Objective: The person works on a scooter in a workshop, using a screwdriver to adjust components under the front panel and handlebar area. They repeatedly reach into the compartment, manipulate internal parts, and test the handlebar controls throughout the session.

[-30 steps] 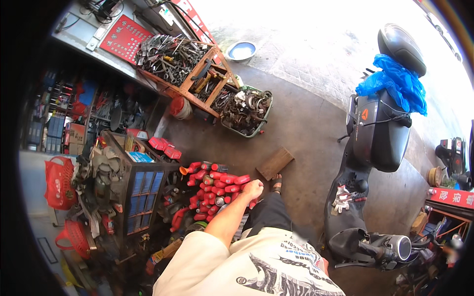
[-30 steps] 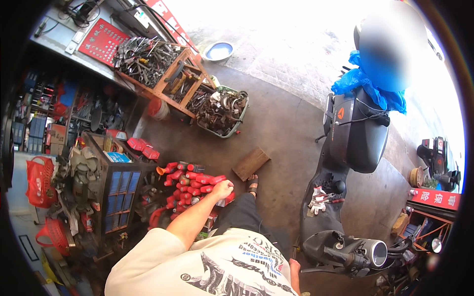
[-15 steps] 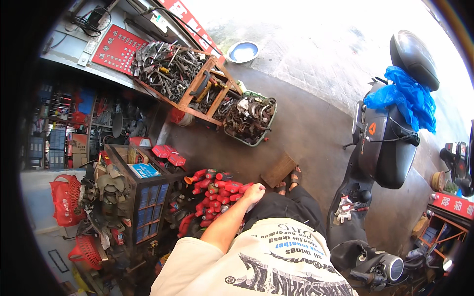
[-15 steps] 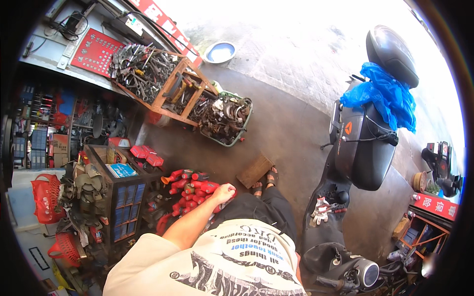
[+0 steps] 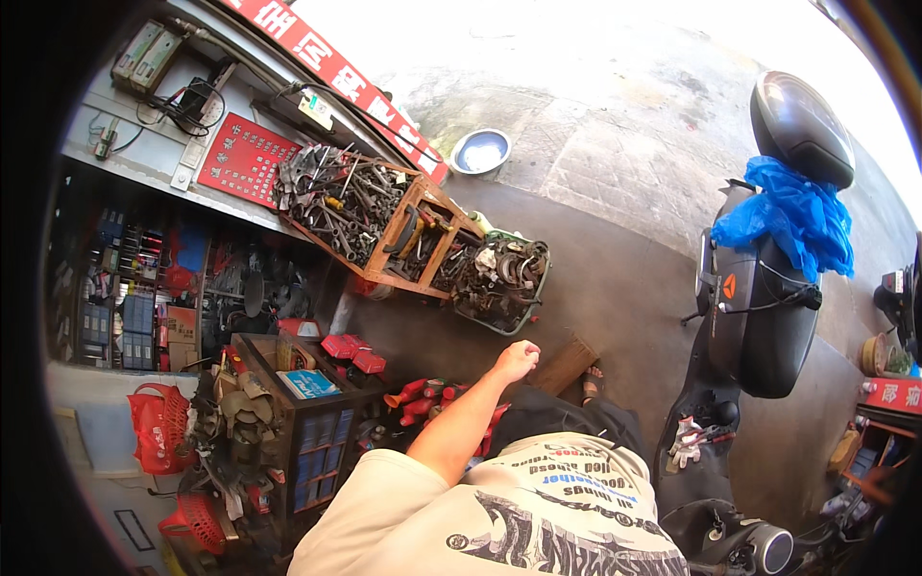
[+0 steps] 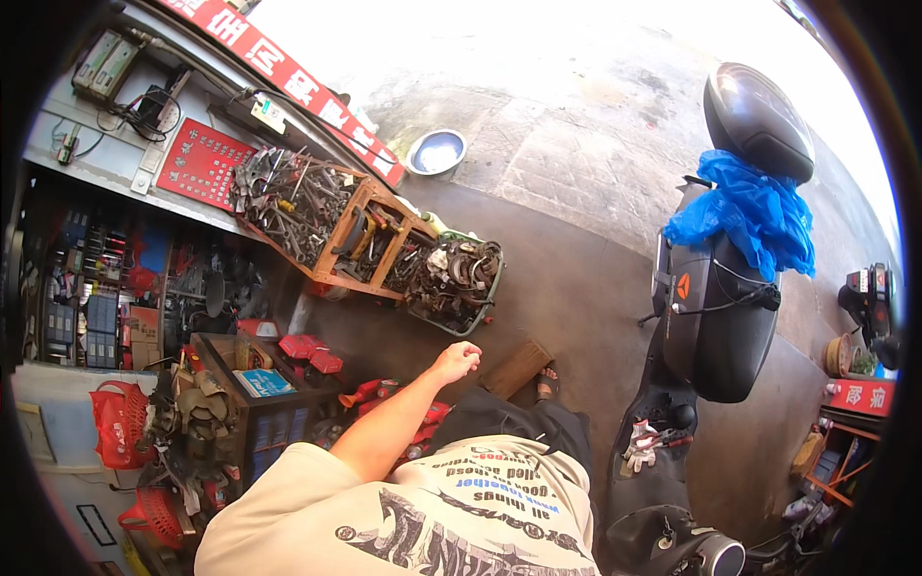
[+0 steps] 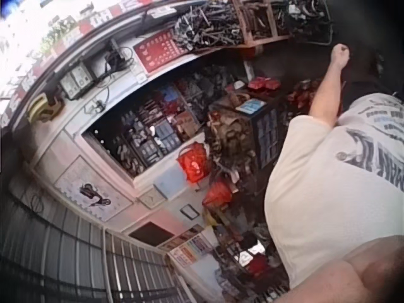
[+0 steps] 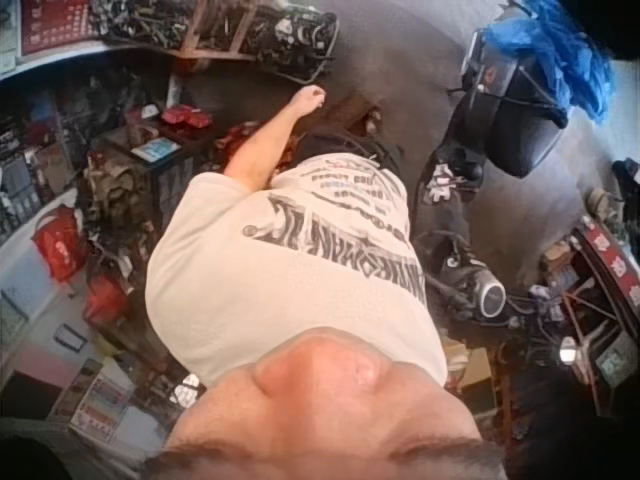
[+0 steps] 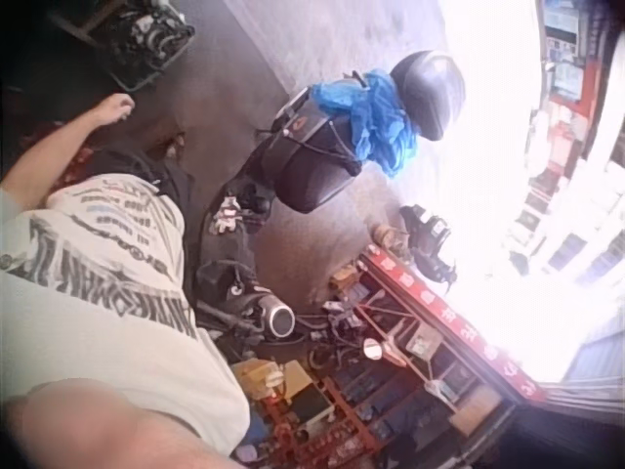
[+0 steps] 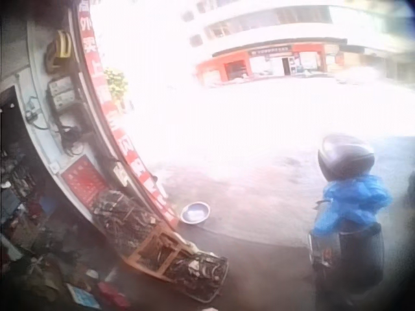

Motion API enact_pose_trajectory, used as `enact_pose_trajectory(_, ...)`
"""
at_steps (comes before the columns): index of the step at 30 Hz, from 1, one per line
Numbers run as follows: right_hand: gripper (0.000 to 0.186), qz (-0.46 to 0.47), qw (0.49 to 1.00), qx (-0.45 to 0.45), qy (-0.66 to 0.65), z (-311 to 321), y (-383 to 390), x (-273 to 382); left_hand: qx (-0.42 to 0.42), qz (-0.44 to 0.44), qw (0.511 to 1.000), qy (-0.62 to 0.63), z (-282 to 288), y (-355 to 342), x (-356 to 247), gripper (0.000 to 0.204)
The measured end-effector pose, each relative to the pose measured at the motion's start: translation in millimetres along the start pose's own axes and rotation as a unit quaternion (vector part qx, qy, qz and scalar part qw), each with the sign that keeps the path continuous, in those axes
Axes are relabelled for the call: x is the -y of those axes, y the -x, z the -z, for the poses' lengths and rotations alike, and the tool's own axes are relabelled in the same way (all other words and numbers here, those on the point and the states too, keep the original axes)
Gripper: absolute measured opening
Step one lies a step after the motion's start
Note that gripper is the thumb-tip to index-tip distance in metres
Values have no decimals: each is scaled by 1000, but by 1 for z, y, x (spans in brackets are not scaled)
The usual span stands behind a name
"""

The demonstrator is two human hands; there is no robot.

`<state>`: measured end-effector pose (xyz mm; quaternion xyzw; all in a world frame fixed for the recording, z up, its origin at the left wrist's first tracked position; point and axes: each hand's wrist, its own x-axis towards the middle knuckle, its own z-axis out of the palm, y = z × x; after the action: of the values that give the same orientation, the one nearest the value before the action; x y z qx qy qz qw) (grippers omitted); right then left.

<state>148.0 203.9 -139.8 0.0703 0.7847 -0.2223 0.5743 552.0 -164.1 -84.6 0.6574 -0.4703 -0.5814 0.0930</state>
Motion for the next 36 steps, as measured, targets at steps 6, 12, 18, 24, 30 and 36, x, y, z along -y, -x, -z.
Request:
enact_pose_trajectory(6,18,-1,1000,-17,21,-13,5,38,-63,48,995,67,37,17,56,27)
enact_pose_trajectory(12,17,25,997,-38,61,-56,27,100,-167,135,959,183,93,28,186,22)
enact_pose_trajectory(18,16,60,983,-37,168,-176,69,195,-286,214,909,215,139,1,349,19)
enact_pose_trajectory(24,27,213,922,100,309,-471,148,334,-366,182,890,201,207,-49,399,24)
enact_pose_trajectory(30,52,270,829,276,404,-782,206,378,-363,99,805,459,252,-105,436,19)
enact_pose_trajectory(36,20,269,827,183,459,-866,196,368,-452,8,779,435,305,-134,400,11)
